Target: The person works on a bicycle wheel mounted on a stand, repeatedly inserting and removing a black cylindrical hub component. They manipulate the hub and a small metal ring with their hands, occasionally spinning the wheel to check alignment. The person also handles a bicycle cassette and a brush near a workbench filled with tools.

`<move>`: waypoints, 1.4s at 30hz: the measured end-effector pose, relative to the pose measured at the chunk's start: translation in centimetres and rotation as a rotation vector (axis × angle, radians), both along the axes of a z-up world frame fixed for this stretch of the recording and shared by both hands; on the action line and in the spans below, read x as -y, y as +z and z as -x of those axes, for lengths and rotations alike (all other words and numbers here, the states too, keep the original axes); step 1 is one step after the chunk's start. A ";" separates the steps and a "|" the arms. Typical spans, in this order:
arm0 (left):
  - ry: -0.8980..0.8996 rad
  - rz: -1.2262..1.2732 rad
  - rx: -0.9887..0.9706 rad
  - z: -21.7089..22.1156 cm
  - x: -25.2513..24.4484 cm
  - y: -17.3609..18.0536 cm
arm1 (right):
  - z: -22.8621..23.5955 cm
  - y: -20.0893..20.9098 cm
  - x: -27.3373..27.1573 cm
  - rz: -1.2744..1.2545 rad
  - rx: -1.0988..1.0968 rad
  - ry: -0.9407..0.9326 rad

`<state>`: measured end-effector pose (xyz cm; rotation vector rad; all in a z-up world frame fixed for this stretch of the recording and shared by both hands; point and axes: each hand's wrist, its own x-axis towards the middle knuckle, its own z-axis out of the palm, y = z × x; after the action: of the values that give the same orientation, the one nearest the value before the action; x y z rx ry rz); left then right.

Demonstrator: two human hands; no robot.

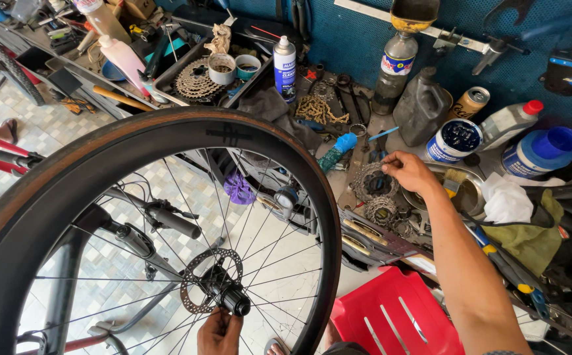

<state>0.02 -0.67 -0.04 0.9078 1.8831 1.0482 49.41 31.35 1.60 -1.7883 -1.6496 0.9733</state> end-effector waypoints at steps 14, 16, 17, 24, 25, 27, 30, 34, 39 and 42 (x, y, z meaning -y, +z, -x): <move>-0.063 0.004 -0.069 0.1 -0.6 1.0 | 0.5 1.6 1.7 0.128 -0.068 -0.048; -0.075 0.003 -0.103 0.2 -0.8 1.1 | 0.2 1.1 1.9 0.113 -0.150 -0.069; -0.077 -0.004 -0.106 0.2 -0.9 1.2 | 0.1 0.9 1.8 0.064 -0.182 -0.096; -0.014 -0.050 -0.076 -0.1 -1.2 2.3 | -0.9 0.8 2.4 -0.269 -0.559 -0.220; -0.001 -0.033 -0.058 -0.2 -1.0 2.3 | -1.0 1.3 2.9 -0.312 -0.645 -0.219; 0.008 -0.004 -0.086 0.0 -0.4 2.1 | -1.0 2.6 3.7 -0.372 -0.802 -0.201; -0.017 0.025 -0.091 1.0 0.6 1.1 | -1.7 5.0 5.4 -0.338 -1.064 -0.247; -0.058 -0.134 0.118 2.3 2.6 -1.4 | -2.0 7.8 6.7 -0.259 -1.245 -0.335; -0.112 0.047 -0.084 5.7 4.4 -4.6 | 1.8 9.8 10.5 -0.057 -1.597 0.029; -0.090 0.123 -0.033 7.4 5.2 -6.3 | 6.2 10.5 13.0 -0.026 -1.589 0.316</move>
<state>-7.41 -5.90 -6.36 0.9338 1.8937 0.8586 43.20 18.35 12.07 -0.2597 -0.7842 1.7512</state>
